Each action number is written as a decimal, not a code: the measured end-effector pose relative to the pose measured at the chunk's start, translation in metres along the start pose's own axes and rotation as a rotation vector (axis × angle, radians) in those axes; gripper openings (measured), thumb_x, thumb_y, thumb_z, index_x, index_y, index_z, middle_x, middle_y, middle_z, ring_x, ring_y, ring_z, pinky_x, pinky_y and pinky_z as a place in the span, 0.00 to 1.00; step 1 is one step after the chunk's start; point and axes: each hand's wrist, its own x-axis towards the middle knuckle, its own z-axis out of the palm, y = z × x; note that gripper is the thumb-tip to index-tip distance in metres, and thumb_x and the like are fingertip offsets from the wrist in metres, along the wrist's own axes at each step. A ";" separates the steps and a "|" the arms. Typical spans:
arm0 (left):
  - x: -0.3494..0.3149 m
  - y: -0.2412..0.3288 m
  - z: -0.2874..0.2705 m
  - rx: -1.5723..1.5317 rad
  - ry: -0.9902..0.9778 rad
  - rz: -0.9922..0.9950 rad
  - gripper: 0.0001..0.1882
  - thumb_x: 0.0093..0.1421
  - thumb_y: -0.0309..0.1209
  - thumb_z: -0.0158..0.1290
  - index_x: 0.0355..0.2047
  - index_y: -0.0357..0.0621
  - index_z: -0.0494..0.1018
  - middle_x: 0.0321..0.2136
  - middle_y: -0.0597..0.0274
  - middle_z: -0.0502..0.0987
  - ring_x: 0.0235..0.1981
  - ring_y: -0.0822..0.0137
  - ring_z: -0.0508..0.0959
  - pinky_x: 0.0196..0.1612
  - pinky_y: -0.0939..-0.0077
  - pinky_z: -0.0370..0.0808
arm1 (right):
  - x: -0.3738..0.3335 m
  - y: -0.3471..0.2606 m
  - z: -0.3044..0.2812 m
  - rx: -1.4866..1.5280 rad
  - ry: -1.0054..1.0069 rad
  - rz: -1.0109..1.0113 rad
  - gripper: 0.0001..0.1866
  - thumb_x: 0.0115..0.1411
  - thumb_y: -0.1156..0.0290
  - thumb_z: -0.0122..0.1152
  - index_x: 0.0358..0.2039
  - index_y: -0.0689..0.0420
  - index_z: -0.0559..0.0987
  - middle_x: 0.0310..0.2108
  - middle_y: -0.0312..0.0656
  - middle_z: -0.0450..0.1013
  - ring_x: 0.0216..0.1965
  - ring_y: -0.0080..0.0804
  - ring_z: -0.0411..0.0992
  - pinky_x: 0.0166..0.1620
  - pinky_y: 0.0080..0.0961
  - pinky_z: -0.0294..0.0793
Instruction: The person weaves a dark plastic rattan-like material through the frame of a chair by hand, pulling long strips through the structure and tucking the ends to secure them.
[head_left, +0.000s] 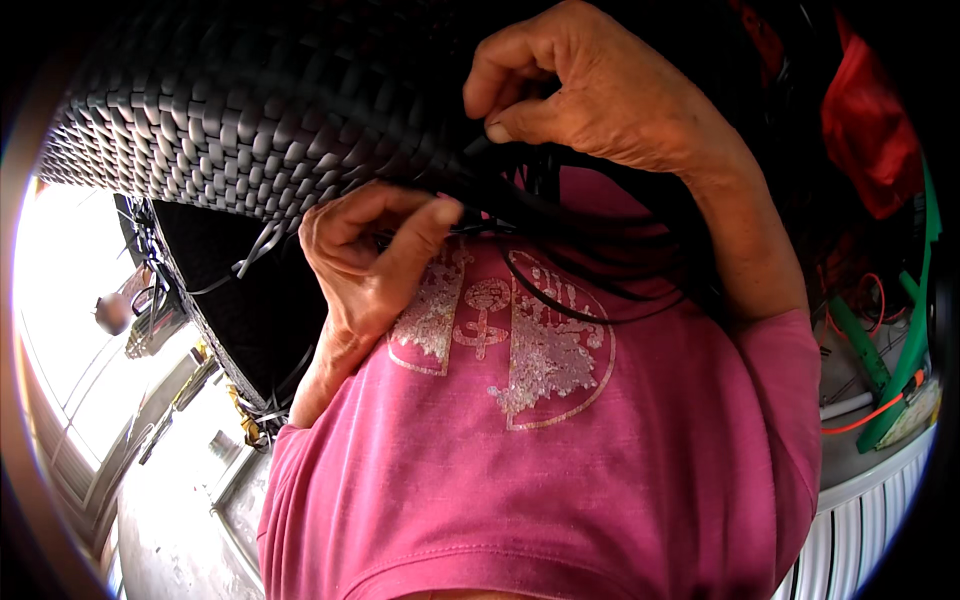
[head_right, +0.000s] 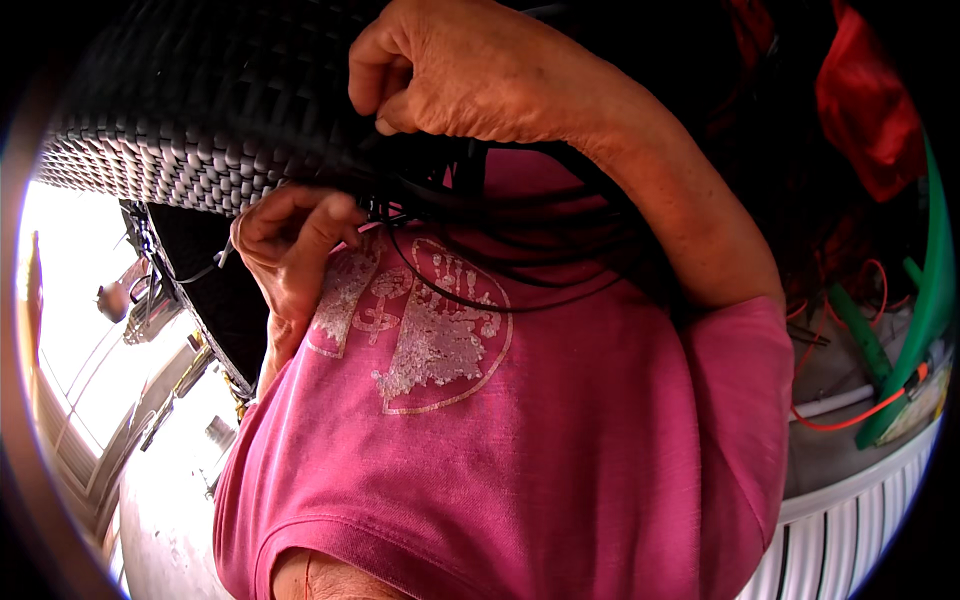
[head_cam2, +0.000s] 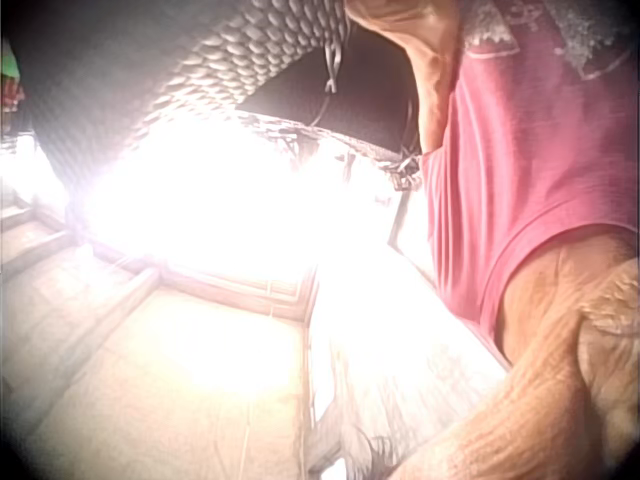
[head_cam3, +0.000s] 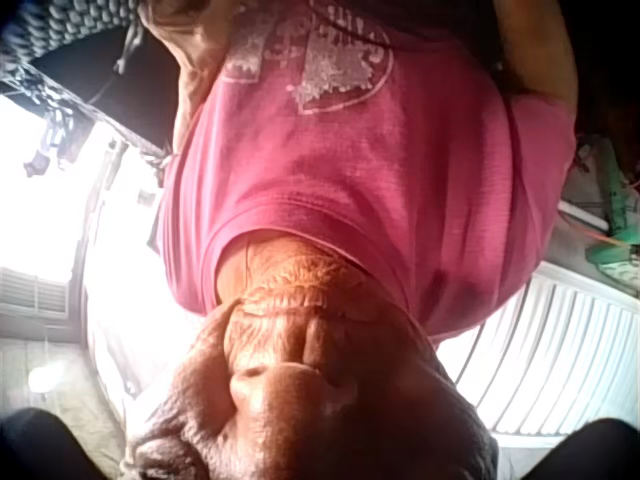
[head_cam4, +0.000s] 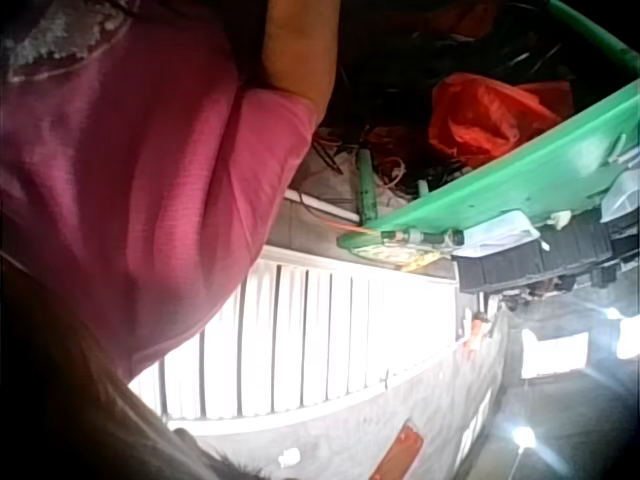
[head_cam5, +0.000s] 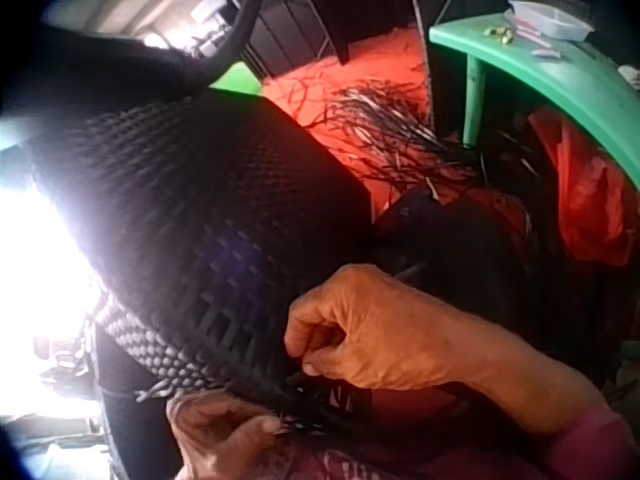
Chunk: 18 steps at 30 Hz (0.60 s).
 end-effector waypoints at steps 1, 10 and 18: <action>0.000 0.004 0.001 0.067 0.006 0.023 0.09 0.52 0.25 0.64 0.19 0.35 0.78 0.14 0.62 0.77 0.15 0.78 0.74 0.20 0.84 0.67 | 0.002 0.006 0.000 0.044 -0.010 -0.007 0.03 0.54 0.81 0.60 0.29 0.67 0.77 0.22 0.40 0.75 0.24 0.20 0.71 0.29 0.20 0.70; 0.001 0.011 0.013 0.429 -0.036 0.153 0.17 0.48 0.28 0.69 0.13 0.36 0.72 0.09 0.60 0.72 0.11 0.77 0.69 0.13 0.81 0.60 | -0.001 0.001 -0.001 -0.074 -0.023 -0.072 0.03 0.51 0.84 0.58 0.28 0.67 0.78 0.23 0.41 0.75 0.25 0.23 0.72 0.29 0.22 0.71; 0.003 0.006 0.013 0.196 -0.089 0.114 0.19 0.55 0.29 0.63 0.12 0.35 0.71 0.08 0.61 0.69 0.10 0.79 0.65 0.13 0.79 0.56 | 0.006 -0.006 -0.007 -0.069 -0.063 0.078 0.04 0.50 0.84 0.56 0.27 0.67 0.78 0.22 0.42 0.75 0.25 0.24 0.73 0.29 0.23 0.71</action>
